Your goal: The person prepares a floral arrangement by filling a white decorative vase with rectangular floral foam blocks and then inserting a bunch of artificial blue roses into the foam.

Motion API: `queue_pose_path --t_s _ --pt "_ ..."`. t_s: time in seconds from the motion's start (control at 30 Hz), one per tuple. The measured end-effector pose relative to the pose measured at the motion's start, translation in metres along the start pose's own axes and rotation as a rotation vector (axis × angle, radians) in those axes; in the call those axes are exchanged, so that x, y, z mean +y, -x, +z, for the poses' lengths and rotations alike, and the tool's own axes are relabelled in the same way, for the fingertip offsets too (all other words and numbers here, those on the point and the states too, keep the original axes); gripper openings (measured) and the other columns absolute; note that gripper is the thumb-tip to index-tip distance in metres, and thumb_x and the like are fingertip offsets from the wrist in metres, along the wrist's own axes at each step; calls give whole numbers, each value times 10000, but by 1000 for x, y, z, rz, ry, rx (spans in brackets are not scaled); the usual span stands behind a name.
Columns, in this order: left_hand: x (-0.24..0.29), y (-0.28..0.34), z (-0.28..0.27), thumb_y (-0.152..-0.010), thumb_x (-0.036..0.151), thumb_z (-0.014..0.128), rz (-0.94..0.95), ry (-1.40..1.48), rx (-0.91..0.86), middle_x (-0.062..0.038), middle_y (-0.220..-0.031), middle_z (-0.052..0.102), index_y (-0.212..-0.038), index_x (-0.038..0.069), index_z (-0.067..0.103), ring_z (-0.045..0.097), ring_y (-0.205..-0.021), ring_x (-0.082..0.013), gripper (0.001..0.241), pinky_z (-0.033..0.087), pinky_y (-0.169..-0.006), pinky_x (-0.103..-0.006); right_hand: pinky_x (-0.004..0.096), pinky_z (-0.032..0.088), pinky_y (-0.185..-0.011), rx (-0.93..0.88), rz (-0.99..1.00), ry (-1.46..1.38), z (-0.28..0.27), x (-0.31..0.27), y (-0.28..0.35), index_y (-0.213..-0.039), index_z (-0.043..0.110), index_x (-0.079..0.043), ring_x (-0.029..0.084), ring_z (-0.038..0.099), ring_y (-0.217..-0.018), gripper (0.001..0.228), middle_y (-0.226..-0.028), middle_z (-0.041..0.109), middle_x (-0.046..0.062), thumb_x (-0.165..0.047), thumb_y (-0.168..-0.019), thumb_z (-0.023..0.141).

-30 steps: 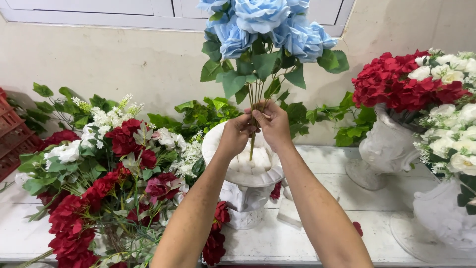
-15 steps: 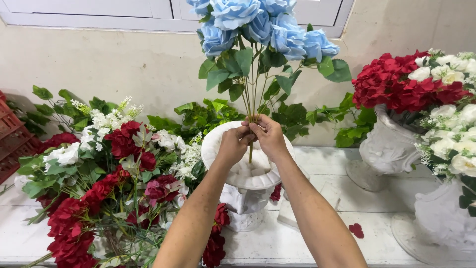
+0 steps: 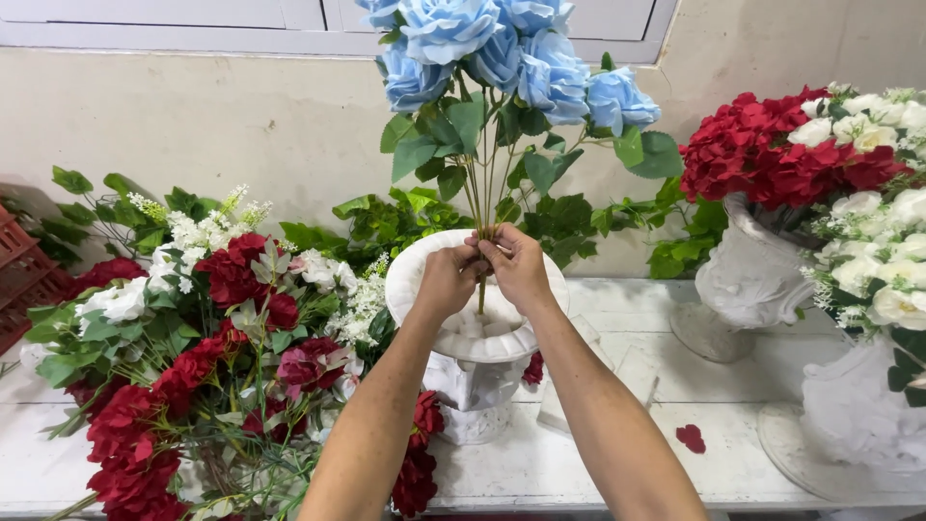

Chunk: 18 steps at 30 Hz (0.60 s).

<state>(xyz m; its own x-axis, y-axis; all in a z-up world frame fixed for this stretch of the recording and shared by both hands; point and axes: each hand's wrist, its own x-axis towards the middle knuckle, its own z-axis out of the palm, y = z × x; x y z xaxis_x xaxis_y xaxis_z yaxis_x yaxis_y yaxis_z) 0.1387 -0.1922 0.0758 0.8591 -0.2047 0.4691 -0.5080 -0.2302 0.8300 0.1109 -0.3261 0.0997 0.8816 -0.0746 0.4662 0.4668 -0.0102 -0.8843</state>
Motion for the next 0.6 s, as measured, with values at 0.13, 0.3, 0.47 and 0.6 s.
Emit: queue_pose_path --t_s 0.13,0.3,0.47,0.6 --pt "-1 2 -1 -888 -26 684 4 -36 6 -169 -841 771 -957 63 791 756 -894 -338 155 634 -705 -440 324 641 -629 1 -2 23 3 2 2 -1049 725 -56 162 733 -751 91 -933 774 76 -51 -979 668" --pt "1 3 2 -862 31 683 -4 -136 14 -121 -798 769 -908 119 796 750 -903 -338 150 593 -759 -472 320 629 -649 13 1 68 1 8 1 -1056 724 -73 162 726 -799 99 -923 769 67 -47 -977 670" --pt "-8 0 4 -852 21 658 -9 -161 17 -115 -793 767 -911 126 798 744 -893 -357 185 583 -765 -477 323 632 -653 -3 20 105 3 -1 5 -1050 720 -87 176 739 -797 96 -920 768 66 -53 -984 659" --pt "-10 0 5 -852 15 632 -4 -189 16 -136 -808 764 -918 119 798 729 -918 -394 207 557 -751 -508 322 633 -656 -2 34 107 6 -1 7 -1051 715 -83 177 738 -800 100 -919 766 73 -44 -984 653"
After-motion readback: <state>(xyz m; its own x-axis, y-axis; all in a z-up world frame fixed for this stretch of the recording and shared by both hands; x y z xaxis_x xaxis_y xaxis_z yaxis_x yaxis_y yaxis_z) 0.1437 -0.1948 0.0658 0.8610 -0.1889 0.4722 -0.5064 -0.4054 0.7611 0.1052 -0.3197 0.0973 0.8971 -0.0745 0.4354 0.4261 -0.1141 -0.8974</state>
